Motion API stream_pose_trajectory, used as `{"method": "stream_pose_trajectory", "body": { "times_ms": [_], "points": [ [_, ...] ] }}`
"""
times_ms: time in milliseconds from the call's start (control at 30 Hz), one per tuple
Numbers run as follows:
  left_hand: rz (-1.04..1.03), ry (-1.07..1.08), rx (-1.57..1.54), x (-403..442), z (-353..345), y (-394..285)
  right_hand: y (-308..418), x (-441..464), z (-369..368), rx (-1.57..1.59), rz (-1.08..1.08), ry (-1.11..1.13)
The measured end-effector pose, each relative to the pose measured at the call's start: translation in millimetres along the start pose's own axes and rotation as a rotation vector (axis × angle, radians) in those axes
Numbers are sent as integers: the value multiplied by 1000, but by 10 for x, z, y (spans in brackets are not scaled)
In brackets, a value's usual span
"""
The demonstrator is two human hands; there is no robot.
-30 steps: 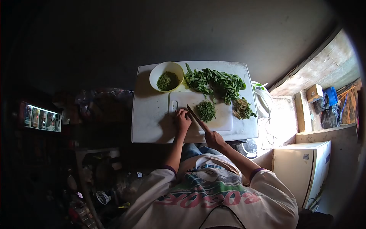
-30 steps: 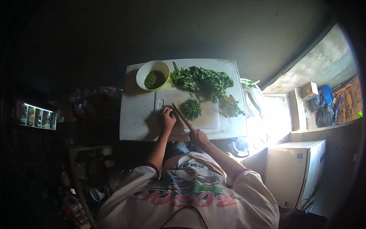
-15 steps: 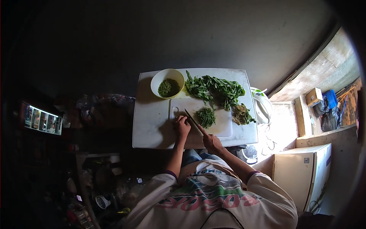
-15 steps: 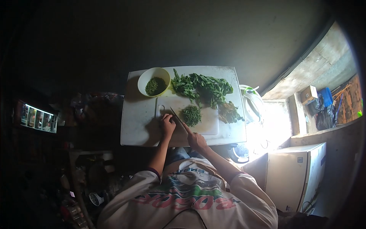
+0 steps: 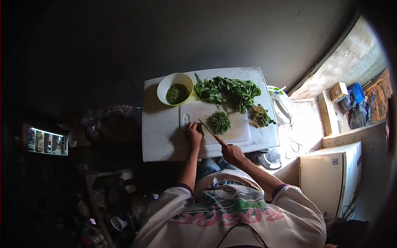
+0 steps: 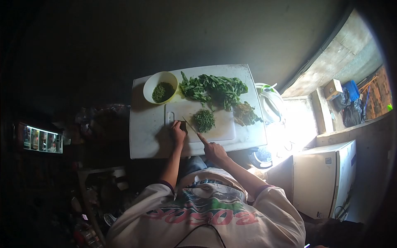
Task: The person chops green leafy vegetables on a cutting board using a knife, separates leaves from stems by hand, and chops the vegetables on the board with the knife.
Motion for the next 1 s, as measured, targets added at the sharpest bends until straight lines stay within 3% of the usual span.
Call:
{"method": "stream_pose_trajectory", "body": {
  "times_ms": [300, 500, 600, 867, 1000],
  "points": [
    [-9, -20, -84, 2, 24, -15, -27, 68, -168, -4, 19, 29],
    [-22, 0, -86, -6, -14, 37, -82, 252, -310, 13, -15, -69],
    [-53, -3, -102, -18, 7, -53, -30, 322, -196, 43, 69, -209],
    [-75, 30, -11, 2, 116, -136, -141, 272, -212, 49, 25, -126],
    [8, 105, 22, 28, 47, -92, -167, 137, -120, 4, -9, -126]
  ]
}}
Point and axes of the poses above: each hand's wrist, its own x-axis towards the middle knuckle, its own z-axis out of the back of the hand, y = z × x, the point moved 10 cm from there along x, towards the middle knuckle, and after that the axes turned 10 degrees about z, right-handed, at the moved point
